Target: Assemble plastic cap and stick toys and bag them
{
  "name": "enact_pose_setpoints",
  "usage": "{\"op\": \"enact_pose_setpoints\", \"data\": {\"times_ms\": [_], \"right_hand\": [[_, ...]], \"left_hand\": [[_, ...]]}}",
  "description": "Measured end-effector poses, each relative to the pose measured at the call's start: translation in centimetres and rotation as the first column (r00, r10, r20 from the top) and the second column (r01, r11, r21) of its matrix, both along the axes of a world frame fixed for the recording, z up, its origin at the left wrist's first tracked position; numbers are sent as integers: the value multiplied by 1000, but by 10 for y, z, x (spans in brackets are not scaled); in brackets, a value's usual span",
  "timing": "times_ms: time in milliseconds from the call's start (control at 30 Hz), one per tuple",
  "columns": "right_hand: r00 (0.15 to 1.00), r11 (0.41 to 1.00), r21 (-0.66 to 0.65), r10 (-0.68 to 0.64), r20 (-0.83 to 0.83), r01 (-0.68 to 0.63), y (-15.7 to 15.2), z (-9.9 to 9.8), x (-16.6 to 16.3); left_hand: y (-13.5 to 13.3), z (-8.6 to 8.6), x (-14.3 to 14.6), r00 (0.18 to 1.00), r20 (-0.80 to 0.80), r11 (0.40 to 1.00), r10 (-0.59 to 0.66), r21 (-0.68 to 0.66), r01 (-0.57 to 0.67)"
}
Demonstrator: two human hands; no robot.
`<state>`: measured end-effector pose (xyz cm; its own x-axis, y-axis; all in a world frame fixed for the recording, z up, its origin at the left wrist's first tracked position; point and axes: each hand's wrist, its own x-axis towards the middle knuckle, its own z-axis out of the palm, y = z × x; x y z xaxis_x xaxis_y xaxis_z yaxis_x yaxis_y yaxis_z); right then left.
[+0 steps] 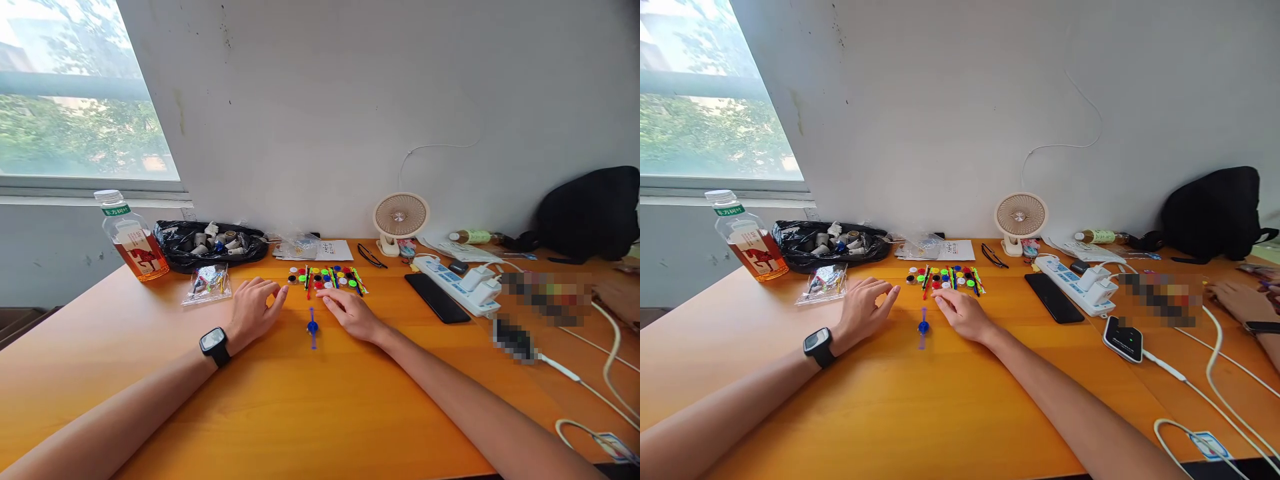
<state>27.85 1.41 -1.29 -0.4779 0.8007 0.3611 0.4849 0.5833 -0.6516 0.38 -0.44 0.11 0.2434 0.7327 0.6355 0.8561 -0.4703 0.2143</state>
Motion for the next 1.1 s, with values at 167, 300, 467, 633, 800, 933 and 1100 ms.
{"op": "enact_pose_setpoints", "data": {"times_ms": [167, 300, 467, 633, 800, 933, 1100], "right_hand": [[983, 995, -68, 85, 165, -75, -5, 13, 1], [957, 995, -54, 101, 272, -90, -8, 18, -1], [979, 995, 11, 97, 180, -101, -8, 11, -1], [995, 995, 62, 78, 60, -82, -5, 4, -1], [995, 985, 155, 72, 68, -82, -1, 1, -3], [989, 988, 147, 23, 147, -45, 0, -1, -2], [980, 988, 138, 46, 194, -74, -1, 0, -2]], "left_hand": [[5, -2, -2, 999, 50, 988, 20, -156, -12], [8, -2, -2, 990, 124, 956, -69, -275, 101], [4, 3, 1, 945, 198, 885, -260, -341, 316], [-8, 12, 1, 837, 179, 774, -516, -322, 546], [-17, 15, 6, 748, 101, 689, -656, -327, 647], [-22, 15, 11, 716, 51, 664, -696, -334, 669], [-24, 17, 14, 688, -10, 647, -726, -349, 677]]}}
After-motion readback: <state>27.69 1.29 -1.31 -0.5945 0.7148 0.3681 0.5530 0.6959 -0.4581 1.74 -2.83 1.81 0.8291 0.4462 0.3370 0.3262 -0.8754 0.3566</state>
